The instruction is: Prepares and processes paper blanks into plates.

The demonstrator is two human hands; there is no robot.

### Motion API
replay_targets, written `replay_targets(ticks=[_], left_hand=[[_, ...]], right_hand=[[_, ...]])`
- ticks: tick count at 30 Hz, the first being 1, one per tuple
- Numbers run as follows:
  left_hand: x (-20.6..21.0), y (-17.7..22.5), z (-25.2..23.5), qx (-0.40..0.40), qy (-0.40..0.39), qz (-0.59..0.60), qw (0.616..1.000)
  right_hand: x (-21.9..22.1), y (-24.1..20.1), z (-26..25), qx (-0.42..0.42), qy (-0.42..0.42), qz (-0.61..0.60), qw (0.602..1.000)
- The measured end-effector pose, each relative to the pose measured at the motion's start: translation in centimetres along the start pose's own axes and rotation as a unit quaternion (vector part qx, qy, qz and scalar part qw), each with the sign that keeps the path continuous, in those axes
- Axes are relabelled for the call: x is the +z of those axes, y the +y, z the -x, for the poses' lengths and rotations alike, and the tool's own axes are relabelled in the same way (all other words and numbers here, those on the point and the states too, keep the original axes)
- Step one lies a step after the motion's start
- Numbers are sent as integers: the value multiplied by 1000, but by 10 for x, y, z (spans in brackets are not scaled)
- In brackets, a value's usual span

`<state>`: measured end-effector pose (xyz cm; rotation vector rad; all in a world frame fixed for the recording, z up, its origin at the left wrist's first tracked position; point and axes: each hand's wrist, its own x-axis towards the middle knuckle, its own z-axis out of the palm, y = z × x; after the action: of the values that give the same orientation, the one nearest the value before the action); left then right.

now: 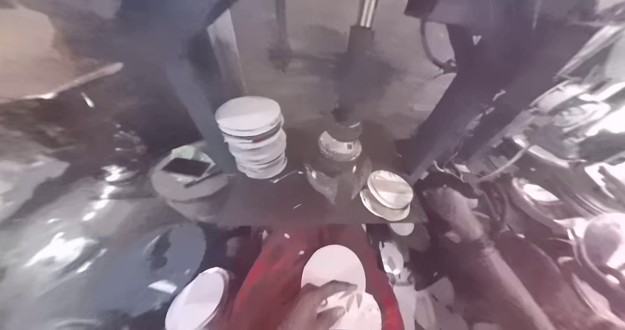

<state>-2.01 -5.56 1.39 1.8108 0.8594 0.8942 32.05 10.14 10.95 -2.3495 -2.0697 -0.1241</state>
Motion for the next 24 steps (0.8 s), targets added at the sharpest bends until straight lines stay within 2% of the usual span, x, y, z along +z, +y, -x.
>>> replay_targets(ticks=[3, 6, 8, 9, 13, 15, 17, 18, 20, 21, 22, 24], left_hand=[[2, 2, 4, 15, 10, -12, 1000], [2, 6, 12, 27, 23, -17, 999], [1, 13, 19, -3, 33, -11, 999], [1, 16, 22, -21, 42, -5, 999], [-2, 18, 29, -52, 64, 13, 997], [-5, 15, 29, -43, 60, 21, 997], [-7, 8, 29, -26, 62, 25, 997], [-8, 5, 28, -23, 65, 25, 997], [-10, 3, 24, -34, 61, 24, 997], [-10, 1, 22, -37, 59, 15, 997], [-11, -1, 21, -37, 59, 4, 998], [-10, -3, 20, -41, 53, -3, 998]], right_hand=[[0, -99, -3, -168, 85, -93, 978], [16, -165, -43, -291, 169, -161, 928], [22, -191, -70, -314, 144, -152, 926], [19, -201, -77, -302, 104, -133, 938], [11, -223, -85, -228, -6, -54, 972], [10, -220, -72, -237, 18, -80, 968], [18, -217, -40, -279, 110, -143, 943], [37, -217, -27, -316, 193, -162, 915], [81, -219, -3, -414, 286, -180, 845], [105, -220, 5, -478, 286, -178, 811], [124, -220, 13, -523, 244, -162, 800], [142, -223, 25, -534, 185, -167, 808]])
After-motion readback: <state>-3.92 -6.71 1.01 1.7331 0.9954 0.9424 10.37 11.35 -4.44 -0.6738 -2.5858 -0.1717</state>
